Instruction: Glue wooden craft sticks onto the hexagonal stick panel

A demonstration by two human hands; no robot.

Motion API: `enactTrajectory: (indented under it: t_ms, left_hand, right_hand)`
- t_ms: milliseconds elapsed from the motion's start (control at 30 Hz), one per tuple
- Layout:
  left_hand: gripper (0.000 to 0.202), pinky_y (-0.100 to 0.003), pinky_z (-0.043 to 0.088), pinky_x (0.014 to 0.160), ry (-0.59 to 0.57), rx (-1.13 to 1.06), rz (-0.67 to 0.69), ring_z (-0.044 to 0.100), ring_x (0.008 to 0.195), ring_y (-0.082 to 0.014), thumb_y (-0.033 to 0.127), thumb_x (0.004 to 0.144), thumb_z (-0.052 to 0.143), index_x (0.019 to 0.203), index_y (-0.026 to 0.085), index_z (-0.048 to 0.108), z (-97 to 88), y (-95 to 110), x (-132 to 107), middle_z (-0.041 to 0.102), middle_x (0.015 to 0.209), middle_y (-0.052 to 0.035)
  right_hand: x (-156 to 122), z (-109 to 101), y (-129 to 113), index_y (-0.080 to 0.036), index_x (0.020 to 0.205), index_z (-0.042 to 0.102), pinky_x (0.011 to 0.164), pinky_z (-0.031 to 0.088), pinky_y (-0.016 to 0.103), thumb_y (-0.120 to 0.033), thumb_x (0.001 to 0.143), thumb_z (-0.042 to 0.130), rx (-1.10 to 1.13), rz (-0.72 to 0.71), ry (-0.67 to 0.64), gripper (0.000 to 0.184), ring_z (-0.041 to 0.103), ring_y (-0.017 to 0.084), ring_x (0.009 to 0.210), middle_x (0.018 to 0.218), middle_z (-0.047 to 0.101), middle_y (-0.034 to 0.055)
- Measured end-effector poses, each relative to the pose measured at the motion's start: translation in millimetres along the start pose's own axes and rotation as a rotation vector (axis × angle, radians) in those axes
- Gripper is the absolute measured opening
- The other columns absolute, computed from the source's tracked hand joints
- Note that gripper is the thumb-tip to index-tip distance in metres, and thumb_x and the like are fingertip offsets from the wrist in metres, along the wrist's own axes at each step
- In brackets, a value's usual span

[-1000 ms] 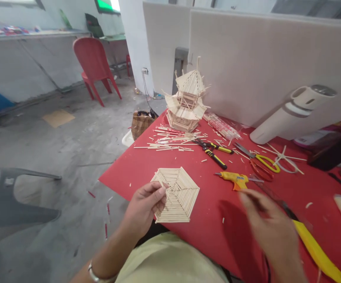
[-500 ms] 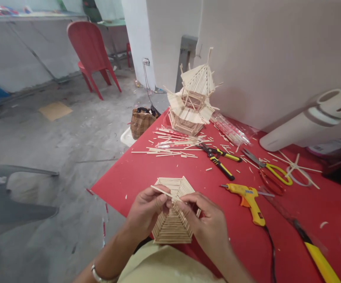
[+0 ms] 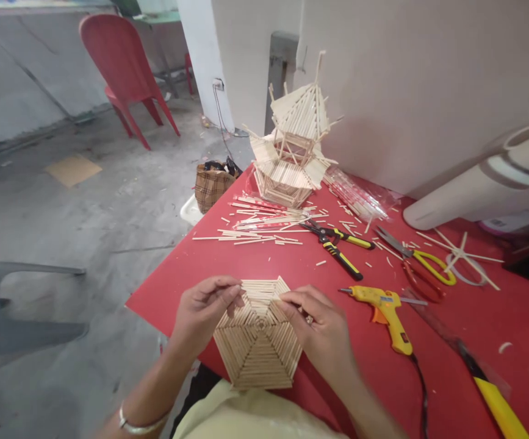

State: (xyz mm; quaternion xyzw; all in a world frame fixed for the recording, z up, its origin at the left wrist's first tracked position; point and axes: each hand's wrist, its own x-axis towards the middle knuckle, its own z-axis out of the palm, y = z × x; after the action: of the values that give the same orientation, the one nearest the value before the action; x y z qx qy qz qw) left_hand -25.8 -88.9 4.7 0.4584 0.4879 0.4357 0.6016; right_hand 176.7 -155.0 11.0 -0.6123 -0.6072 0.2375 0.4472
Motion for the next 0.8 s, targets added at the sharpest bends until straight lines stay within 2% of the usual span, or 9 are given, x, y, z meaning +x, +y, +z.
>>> enactTrajectory:
  t_ms: [133,333,433,567,800]
  left_hand:
    - [0.012,-0.02,0.049,0.049,0.037,0.297,0.097,0.059,0.05,-0.0111,0.028,0.08,0.069,0.076,0.018,0.075,-0.5,1.5,7.4,0.071,0.061,-0.0009]
    - [0.016,-0.022,0.052,0.066,0.055,0.661,0.278,0.067,0.069,-0.0135,0.025,0.085,0.062,0.075,0.022,0.074,-7.1,-9.0,22.7,0.074,0.073,0.0005]
    - [0.018,-0.021,0.052,0.071,0.014,0.723,0.352,0.068,0.074,-0.0131,0.025,0.088,0.061,0.077,0.022,0.074,-9.6,-14.8,30.9,0.074,0.081,0.0001]
    - [0.019,-0.021,0.051,0.071,-0.012,0.772,0.385,0.068,0.077,-0.0129,0.023,0.09,0.059,0.079,0.022,0.075,-9.6,-18.9,39.5,0.073,0.084,-0.001]
    - [0.024,-0.021,0.049,0.07,-0.149,0.839,0.409,0.067,0.077,-0.0121,0.017,0.093,0.053,0.082,0.021,0.073,-13.8,-23.6,43.7,0.071,0.087,-0.0018]
  right_hand:
    - [2.8,3.8,11.8,-0.025,0.096,0.074,0.077,0.051,0.025,-0.024,0.096,0.06,-0.006,-0.011,-0.015,0.014,0.066,0.013,0.082,0.087,0.071,0.0002]
    - [16.8,13.5,34.1,-0.024,0.103,0.073,0.082,0.052,0.03,-0.022,0.098,0.056,-0.045,-0.037,-0.041,0.018,0.066,0.016,0.09,0.094,0.073,0.0029]
    - [25.8,18.2,43.7,-0.024,0.1,0.072,0.082,0.051,0.032,-0.022,0.096,0.059,-0.101,-0.051,-0.01,0.014,0.065,0.018,0.087,0.093,0.075,0.0023]
    - [30.2,23.7,54.4,-0.023,0.098,0.071,0.082,0.05,0.034,-0.021,0.097,0.058,-0.163,-0.087,-0.009,0.014,0.064,0.019,0.086,0.091,0.075,0.0022]
    - [23.5,26.4,65.3,-0.023,0.108,0.069,0.084,0.051,0.035,-0.012,0.097,0.052,-0.169,-0.137,-0.04,0.024,0.062,0.019,0.091,0.098,0.073,0.004]
